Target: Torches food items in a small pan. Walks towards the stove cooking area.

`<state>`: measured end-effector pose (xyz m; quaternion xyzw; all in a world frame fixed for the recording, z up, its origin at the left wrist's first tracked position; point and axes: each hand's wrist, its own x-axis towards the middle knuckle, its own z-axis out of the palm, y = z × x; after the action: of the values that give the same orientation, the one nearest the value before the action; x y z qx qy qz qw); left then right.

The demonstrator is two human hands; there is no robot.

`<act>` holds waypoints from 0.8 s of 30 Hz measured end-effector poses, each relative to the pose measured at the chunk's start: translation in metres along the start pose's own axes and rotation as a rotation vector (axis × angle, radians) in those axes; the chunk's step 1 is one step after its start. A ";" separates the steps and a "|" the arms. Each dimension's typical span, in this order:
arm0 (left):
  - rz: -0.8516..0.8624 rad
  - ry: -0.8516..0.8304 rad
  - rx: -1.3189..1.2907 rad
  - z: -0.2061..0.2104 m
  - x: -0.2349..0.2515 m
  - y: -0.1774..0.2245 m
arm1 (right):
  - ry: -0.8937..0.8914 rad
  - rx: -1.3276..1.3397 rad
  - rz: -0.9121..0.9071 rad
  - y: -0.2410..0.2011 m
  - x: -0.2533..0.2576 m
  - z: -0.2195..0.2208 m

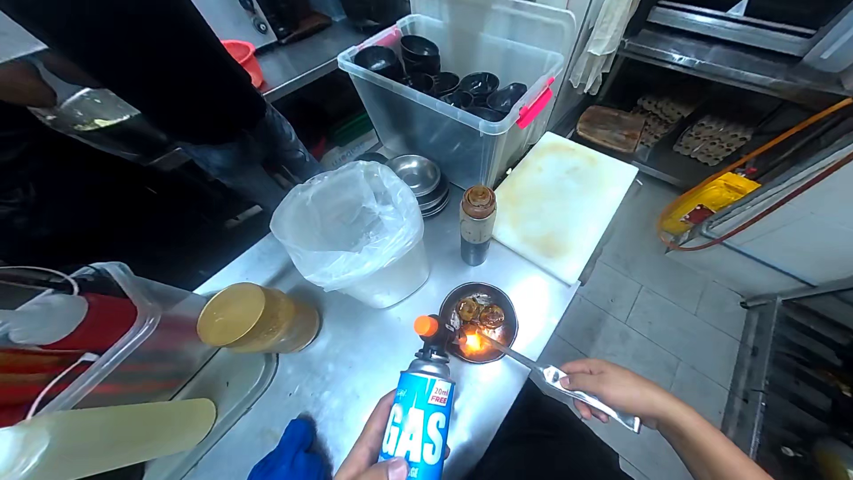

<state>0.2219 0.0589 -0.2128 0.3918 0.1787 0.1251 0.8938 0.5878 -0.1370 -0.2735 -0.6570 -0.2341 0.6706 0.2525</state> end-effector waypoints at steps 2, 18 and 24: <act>0.000 0.009 0.007 0.000 0.000 0.001 | -0.004 0.002 -0.005 0.004 0.002 -0.001; 0.039 0.047 0.029 -0.009 -0.006 0.006 | 0.056 0.196 -0.127 -0.003 0.050 0.028; 0.051 0.045 0.032 -0.009 -0.006 0.007 | 0.172 0.239 -0.144 -0.010 0.050 0.033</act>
<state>0.2123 0.0680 -0.2119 0.4077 0.1910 0.1537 0.8796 0.5552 -0.0968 -0.3044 -0.6589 -0.1765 0.6151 0.3954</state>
